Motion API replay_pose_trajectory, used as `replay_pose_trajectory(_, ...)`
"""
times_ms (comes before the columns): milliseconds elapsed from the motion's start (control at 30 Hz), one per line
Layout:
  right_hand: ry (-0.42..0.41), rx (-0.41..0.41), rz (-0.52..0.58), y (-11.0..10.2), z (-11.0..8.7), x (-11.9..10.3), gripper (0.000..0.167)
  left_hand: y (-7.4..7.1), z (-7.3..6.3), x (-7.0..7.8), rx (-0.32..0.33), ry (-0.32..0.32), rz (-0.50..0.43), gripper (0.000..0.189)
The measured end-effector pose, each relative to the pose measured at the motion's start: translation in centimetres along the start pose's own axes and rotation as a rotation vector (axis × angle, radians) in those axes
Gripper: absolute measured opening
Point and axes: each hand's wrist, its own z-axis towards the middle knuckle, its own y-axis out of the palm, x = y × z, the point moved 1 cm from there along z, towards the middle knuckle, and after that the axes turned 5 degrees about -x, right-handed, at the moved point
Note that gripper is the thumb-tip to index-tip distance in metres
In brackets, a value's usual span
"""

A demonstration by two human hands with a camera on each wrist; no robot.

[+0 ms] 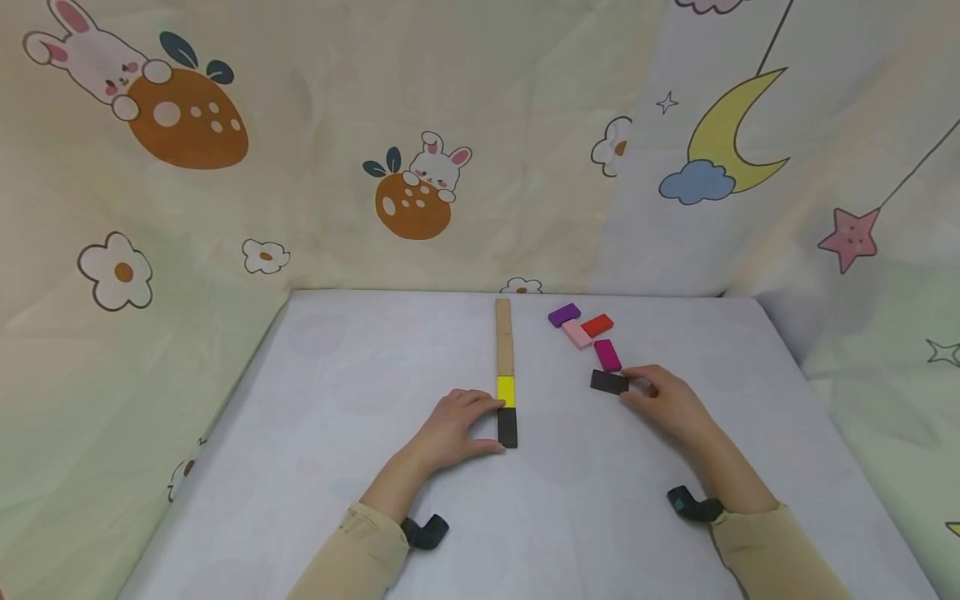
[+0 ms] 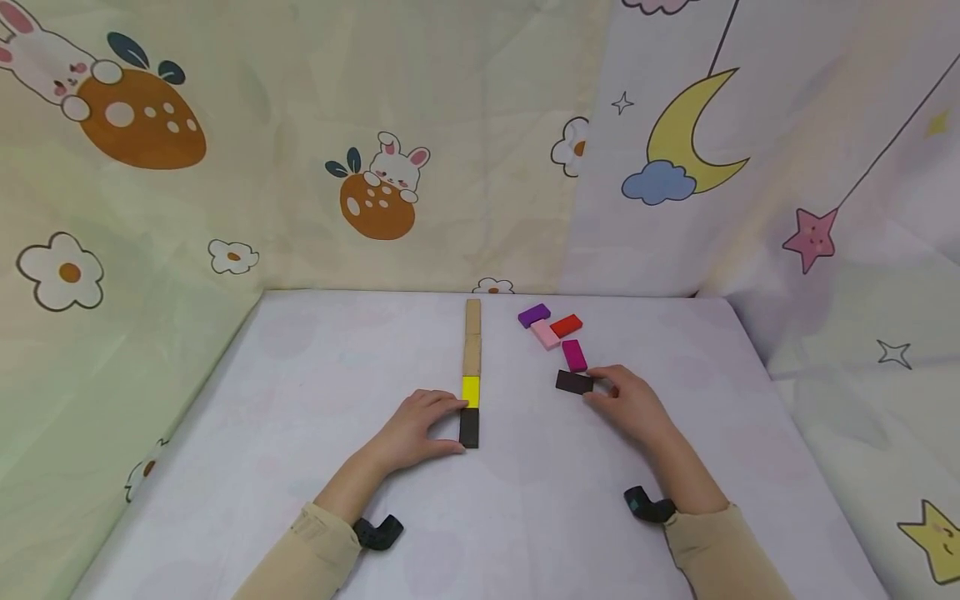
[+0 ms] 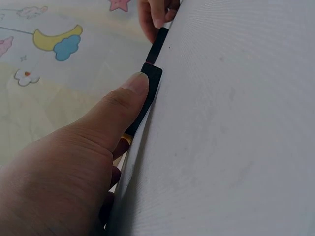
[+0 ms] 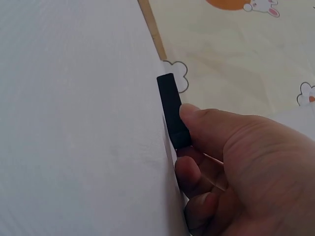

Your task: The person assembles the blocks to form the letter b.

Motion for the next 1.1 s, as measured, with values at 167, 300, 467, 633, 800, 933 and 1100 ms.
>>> replay_pose_trajectory(167, -0.028, 0.016, -0.028, 0.1, 0.2, -0.3, 0.044, -0.1, 0.0, 0.1, -0.014, -0.014, -0.008, 0.07)
replay_pose_trajectory(300, -0.032, 0.025, -0.047, 0.1, 0.3, -0.5, 0.043, -0.1, 0.0, 0.1, -0.022, -0.019, -0.007, 0.07)
replay_pose_trajectory(467, -0.035, 0.035, -0.055, 0.2, 0.3, -0.7, 0.042, -0.1, 0.0, 0.0, -0.025, -0.021, -0.015, 0.07)
replay_pose_trajectory(633, -0.024, 0.043, -0.049, 0.2, 0.2, -0.8, 0.041, -0.1, 0.0, -0.1, -0.027, -0.021, -0.019, 0.07)
replay_pose_trajectory(800, 0.019, 0.008, -0.048, 0.4, 0.2, -0.9, 0.045, 0.0, 0.0, 0.0, -0.026, -0.024, -0.022, 0.07)
replay_pose_trajectory(933, 0.035, -0.018, -0.062, 0.4, 0.2, -1.3, 0.052, -0.1, 0.0, 0.0, -0.02, -0.023, -0.023, 0.07)
replay_pose_trajectory(1100, 0.02, -0.009, -0.084, 0.6, 0.1, -1.5, 0.051, -0.1, -0.1, 0.1, -0.023, -0.027, -0.015, 0.07)
